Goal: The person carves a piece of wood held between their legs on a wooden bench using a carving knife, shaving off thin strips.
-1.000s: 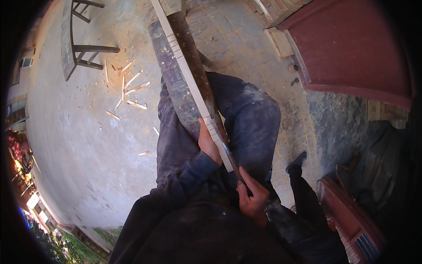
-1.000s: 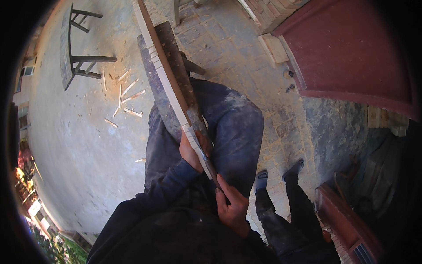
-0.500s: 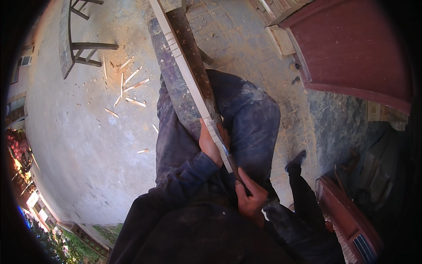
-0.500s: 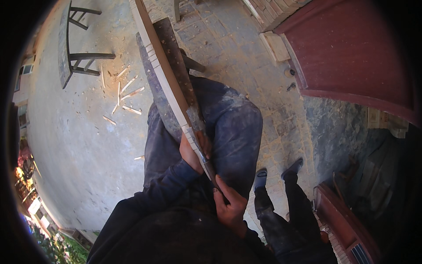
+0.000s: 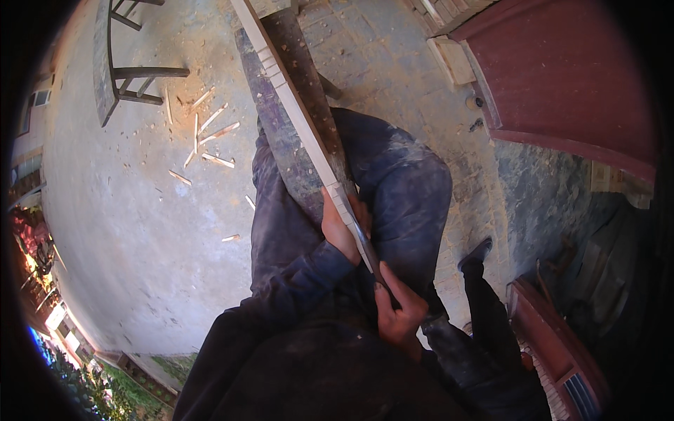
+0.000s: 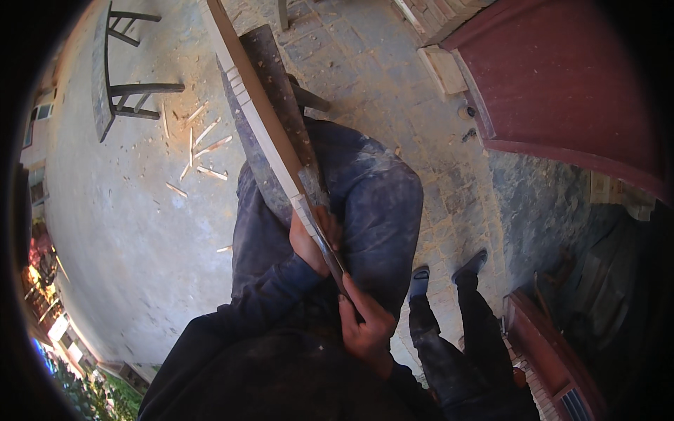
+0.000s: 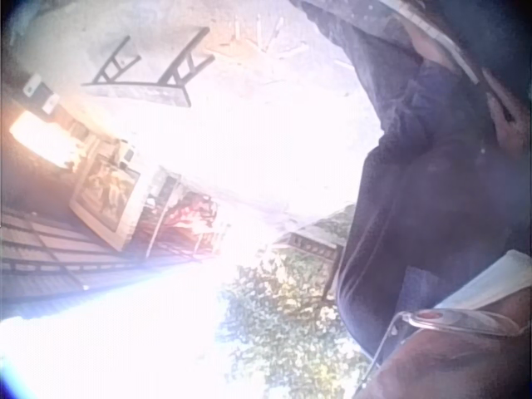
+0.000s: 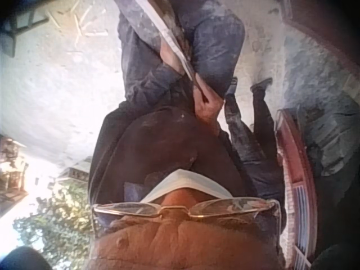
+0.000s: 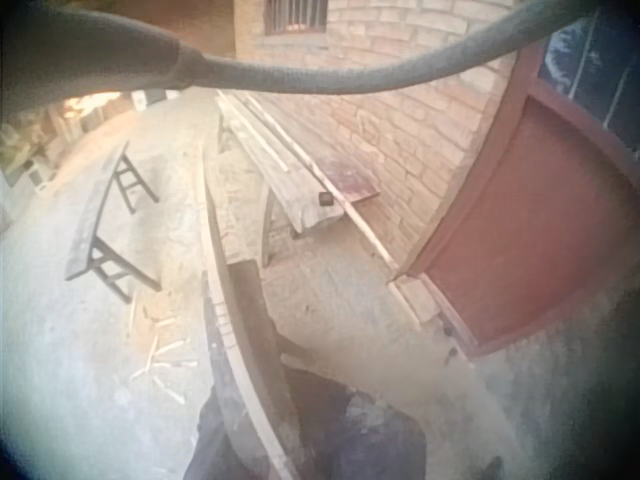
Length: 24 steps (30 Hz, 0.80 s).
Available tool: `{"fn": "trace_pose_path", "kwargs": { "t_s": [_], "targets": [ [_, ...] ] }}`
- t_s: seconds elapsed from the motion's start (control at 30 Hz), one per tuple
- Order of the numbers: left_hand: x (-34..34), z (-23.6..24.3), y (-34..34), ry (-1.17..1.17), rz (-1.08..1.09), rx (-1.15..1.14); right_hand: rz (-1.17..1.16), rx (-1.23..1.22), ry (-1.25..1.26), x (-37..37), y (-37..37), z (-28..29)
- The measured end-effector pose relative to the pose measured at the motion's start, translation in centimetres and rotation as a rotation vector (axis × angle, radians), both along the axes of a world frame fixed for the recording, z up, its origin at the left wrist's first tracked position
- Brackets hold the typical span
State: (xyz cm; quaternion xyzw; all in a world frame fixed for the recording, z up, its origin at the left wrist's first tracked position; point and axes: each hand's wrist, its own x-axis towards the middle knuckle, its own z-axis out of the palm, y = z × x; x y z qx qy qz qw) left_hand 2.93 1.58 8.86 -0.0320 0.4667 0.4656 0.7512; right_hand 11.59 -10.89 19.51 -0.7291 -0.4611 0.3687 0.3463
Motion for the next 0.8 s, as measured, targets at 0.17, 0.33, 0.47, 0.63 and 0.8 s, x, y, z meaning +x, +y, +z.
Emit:
{"fn": "trace_pose_path", "kwargs": {
  "t_s": [0.17, 0.33, 0.47, 0.63, 0.8],
  "targets": [
    [-0.4, -0.8, -0.1, -0.006, -0.002, 0.036, 0.039, 0.043, -0.012, -0.2, 0.9, -0.3],
    [-0.2, -1.7, -0.5, -0.074, 0.052, -0.036, 0.04, 0.073, -0.007, 0.5, 0.6, -0.3],
    [0.2, -1.4, -0.6, -0.007, 0.043, -0.08, 0.057, 0.107, -0.064, 1.0, -1.0, 0.3],
    [-0.2, -1.3, -0.9, 0.027, -0.023, 0.002, 0.09, 0.099, -0.055, 0.8, -0.9, 0.2],
    [0.0, -1.2, -0.7, 0.056, -0.049, -0.013, 0.083, 0.09, -0.073, 0.7, -0.7, 0.3]
  ]
}}
